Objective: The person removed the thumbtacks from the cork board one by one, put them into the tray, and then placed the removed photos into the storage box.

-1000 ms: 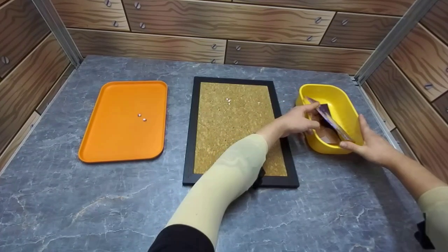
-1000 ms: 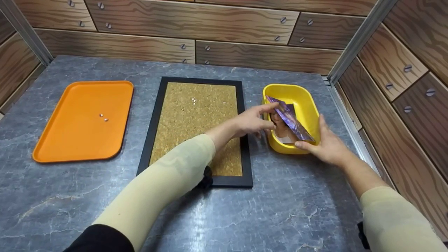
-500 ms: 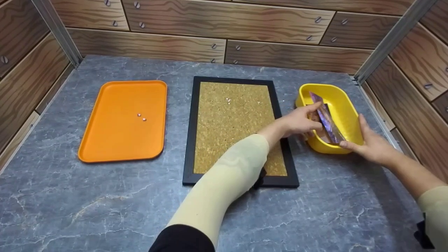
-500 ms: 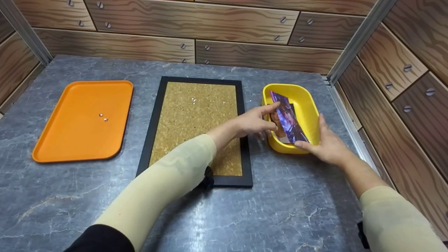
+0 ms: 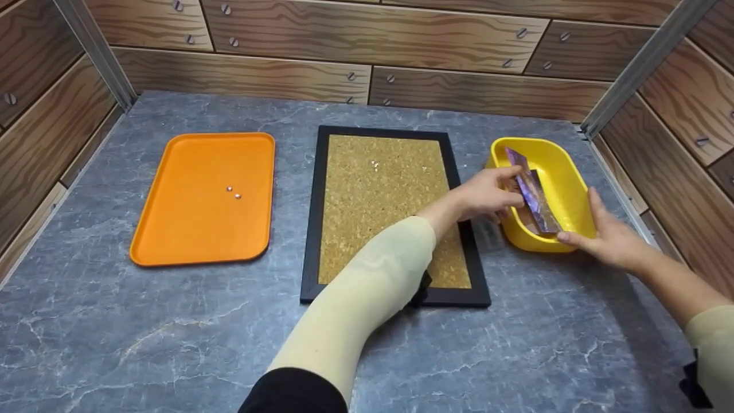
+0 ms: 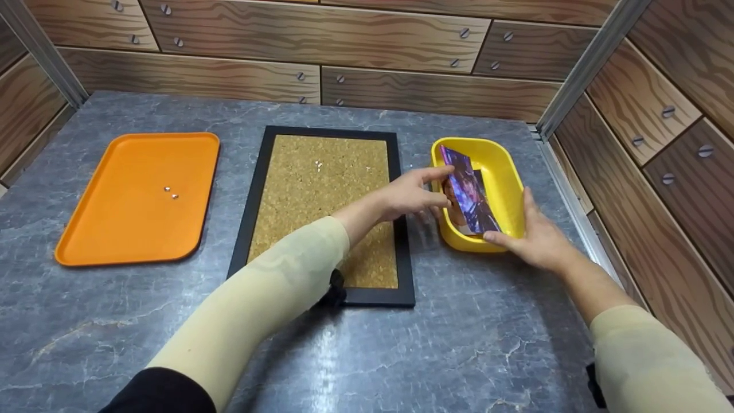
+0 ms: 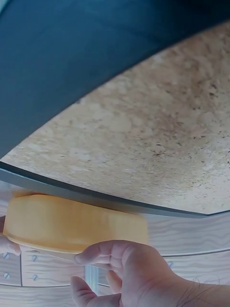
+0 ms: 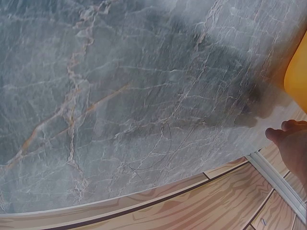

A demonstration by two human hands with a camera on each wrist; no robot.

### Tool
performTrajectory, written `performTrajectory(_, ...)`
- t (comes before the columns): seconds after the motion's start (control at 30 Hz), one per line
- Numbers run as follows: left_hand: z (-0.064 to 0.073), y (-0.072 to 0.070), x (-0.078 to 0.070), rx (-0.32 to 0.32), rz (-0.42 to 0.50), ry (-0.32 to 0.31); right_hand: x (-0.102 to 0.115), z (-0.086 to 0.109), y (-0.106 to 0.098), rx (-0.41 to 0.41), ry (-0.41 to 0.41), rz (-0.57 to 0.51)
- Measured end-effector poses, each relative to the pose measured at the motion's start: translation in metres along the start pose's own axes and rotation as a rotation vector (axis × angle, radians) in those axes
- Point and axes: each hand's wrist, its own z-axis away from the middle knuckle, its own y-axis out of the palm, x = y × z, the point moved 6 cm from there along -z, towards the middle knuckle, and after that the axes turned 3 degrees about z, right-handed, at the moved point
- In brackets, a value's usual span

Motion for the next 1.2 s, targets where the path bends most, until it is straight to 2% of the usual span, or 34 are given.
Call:
performTrajectory(0.43, -0.002, 0.009, 0.003, 0.046, -0.025, -0.026, 0.000, -0.001, 0.001, 0.011, 0.007, -0.012)
performTrajectory(0.87, 0.000, 0.006, 0.000, 0.021, -0.022, -0.007, -0.001, 0.000, 0.000, 0.002, 0.003, -0.015)
performTrajectory(1.1, 0.000, 0.011, 0.001, 0.060, -0.015, -0.014, -0.001, 0.000, 0.000, 0.009, 0.009, -0.001)
performTrajectory(1.2, 0.000, 0.010, 0.002, 0.053, -0.034, -0.024, 0.000, 0.001, 0.000, 0.016, 0.010, 0.000)
